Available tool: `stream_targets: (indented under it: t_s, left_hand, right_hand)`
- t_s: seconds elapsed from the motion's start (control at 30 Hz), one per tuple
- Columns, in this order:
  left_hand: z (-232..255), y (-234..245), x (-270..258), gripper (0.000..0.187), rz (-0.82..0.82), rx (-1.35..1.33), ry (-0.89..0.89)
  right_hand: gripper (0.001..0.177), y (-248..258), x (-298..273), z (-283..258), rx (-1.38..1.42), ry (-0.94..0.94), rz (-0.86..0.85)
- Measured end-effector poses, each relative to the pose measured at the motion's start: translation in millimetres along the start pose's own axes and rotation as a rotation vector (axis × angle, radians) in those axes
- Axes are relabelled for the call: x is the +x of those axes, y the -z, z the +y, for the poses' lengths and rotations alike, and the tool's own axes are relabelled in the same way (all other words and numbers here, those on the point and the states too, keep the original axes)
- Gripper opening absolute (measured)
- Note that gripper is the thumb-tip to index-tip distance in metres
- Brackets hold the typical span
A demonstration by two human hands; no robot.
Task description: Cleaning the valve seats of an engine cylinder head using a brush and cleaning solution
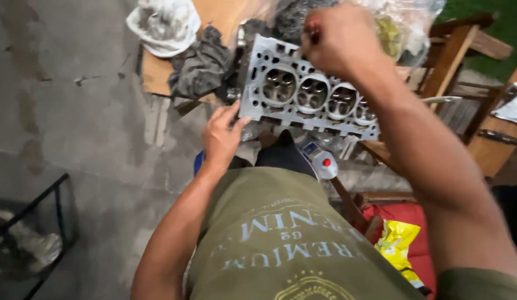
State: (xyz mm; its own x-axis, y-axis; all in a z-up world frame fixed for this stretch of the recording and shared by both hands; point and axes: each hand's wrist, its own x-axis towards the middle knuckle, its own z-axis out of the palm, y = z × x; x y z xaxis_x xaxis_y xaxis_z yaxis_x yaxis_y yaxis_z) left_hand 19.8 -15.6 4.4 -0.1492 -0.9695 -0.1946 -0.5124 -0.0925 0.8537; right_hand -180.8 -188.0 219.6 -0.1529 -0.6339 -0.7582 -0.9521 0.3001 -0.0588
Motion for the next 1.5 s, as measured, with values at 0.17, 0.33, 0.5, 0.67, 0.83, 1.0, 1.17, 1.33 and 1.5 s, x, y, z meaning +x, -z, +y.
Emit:
stream_targets:
  t_s: [0.17,0.33,0.5,0.67,0.83,1.0,1.17,1.33,1.5]
  left_hand:
    - [0,-3,0,0.043,0.014,0.050,-0.009]
    - [-1,0,1,0.043,-0.003,0.044,0.017]
    - [-11,2,5,0.044,-0.024,-0.028,-0.024]
    - [-56,5,10,0.061,-0.301,-0.402,0.166]
    - [-93,15,-7,0.051,-0.060,-0.429,0.241]
    - [-103,14,-22,0.044,-0.082,-0.351,0.265]
    - [-90,11,-18,0.040,-0.079,-0.204,0.189]
    - [-73,18,-17,0.039,-0.083,-0.200,0.134]
    - [-77,25,-22,0.039,-0.036,-0.213,0.085]
  right_hand:
    - [0.016,-39,42,23,0.066,0.366,0.228]
    - [0.016,-48,49,28,-0.075,0.365,0.334]
    - [0.022,-43,12,26,-0.106,0.059,0.175]
    - [0.015,-131,-6,18,0.594,0.586,0.341]
    - [0.007,-184,-56,89,0.556,0.319,0.500]
    - [0.007,-189,-51,73,0.755,0.449,0.692]
    - [0.008,-201,-60,70,0.250,0.495,0.633]
    - [0.012,-209,-53,73,-0.004,0.573,0.630]
    - [0.014,-223,-50,70,-0.034,0.570,0.666]
